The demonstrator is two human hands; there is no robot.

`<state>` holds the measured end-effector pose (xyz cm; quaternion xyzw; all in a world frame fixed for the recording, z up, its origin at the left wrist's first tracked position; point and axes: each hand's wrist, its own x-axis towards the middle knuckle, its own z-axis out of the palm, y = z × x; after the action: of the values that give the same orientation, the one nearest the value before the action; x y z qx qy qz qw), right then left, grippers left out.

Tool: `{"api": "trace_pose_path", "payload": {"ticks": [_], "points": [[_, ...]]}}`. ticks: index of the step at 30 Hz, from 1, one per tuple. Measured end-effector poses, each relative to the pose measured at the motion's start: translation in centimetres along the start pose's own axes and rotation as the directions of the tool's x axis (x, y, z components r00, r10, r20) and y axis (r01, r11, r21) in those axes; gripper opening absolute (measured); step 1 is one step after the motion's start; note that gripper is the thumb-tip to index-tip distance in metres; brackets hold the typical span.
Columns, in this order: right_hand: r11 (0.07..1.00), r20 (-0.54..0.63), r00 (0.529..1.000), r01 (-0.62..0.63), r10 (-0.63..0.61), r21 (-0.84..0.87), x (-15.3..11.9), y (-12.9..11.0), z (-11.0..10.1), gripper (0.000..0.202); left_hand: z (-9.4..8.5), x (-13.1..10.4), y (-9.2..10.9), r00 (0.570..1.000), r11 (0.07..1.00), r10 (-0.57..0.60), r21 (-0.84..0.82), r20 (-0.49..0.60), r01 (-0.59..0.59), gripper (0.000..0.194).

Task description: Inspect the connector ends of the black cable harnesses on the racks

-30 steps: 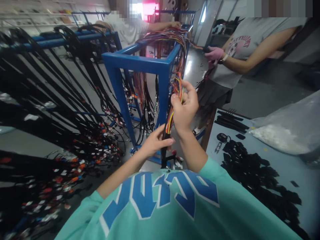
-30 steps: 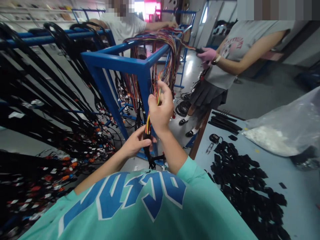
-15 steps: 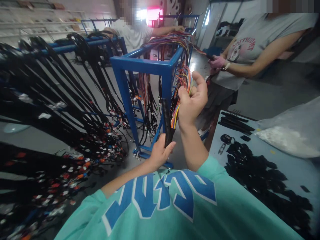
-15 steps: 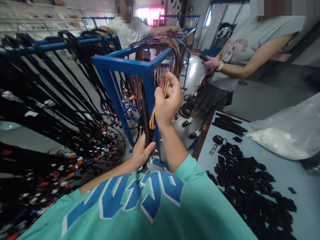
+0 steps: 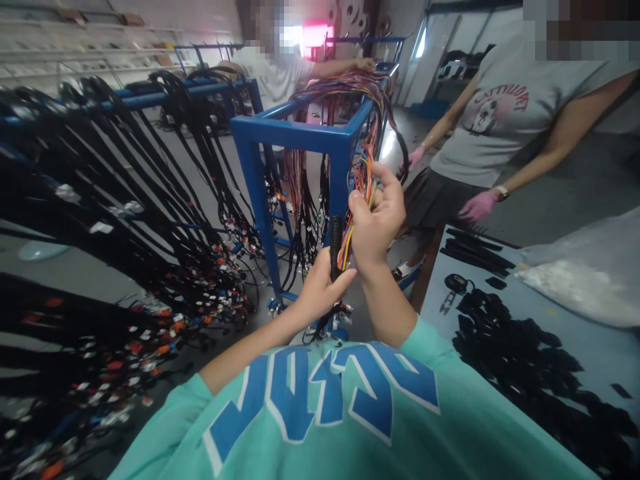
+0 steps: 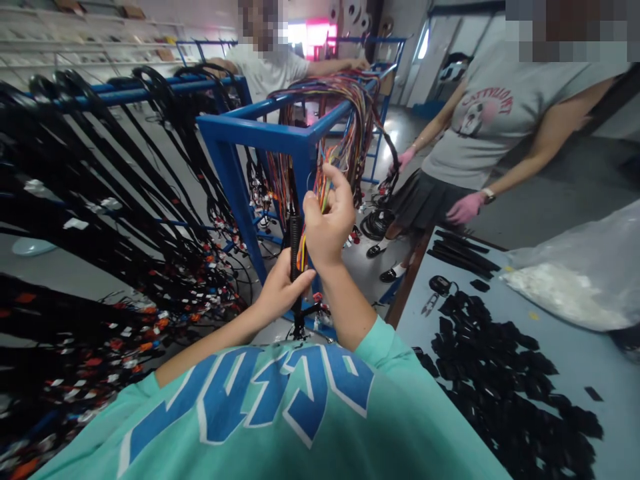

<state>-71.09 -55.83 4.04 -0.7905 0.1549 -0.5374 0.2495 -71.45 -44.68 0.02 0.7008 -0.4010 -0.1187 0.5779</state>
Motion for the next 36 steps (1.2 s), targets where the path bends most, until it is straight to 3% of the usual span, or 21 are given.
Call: {"api": "trace_pose_path", "payload": {"ticks": [4,8,18,25,30,36], "points": [[1.000,0.000,1.000,-0.001,0.001,-0.009,0.0,0.6,0.5,0.060,0.5,-0.6,0.0,0.998,0.998,-0.061,0.001,-0.020,0.061,0.023],[0.994,-0.005,0.995,-0.100,0.100,0.034,-0.1,0.9,1.0,0.060,0.8,-0.8,-0.5,0.995,0.997,-0.072,0.011,-0.071,0.073,0.022],[0.991,0.051,0.991,-0.128,0.125,0.047,-0.4,1.2,1.2,0.058,0.8,-1.8,-2.0,0.993,0.993,-0.121,-0.017,-0.008,0.121,0.031],[0.998,-0.088,0.995,-0.049,0.046,-0.035,-0.2,2.2,1.1,0.059,1.3,-2.2,-3.0,0.995,0.992,-0.084,0.090,-0.047,0.088,0.028],[0.998,-0.052,0.997,-0.065,0.064,-0.010,0.4,3.3,0.8,0.058,1.3,-2.4,-3.1,0.998,0.989,-0.065,0.137,0.019,0.062,0.026],[0.996,-0.052,0.995,-0.087,0.088,0.034,1.8,3.7,0.6,0.056,1.5,-2.7,-3.2,0.993,0.995,-0.068,0.080,0.098,0.061,0.029]]}}
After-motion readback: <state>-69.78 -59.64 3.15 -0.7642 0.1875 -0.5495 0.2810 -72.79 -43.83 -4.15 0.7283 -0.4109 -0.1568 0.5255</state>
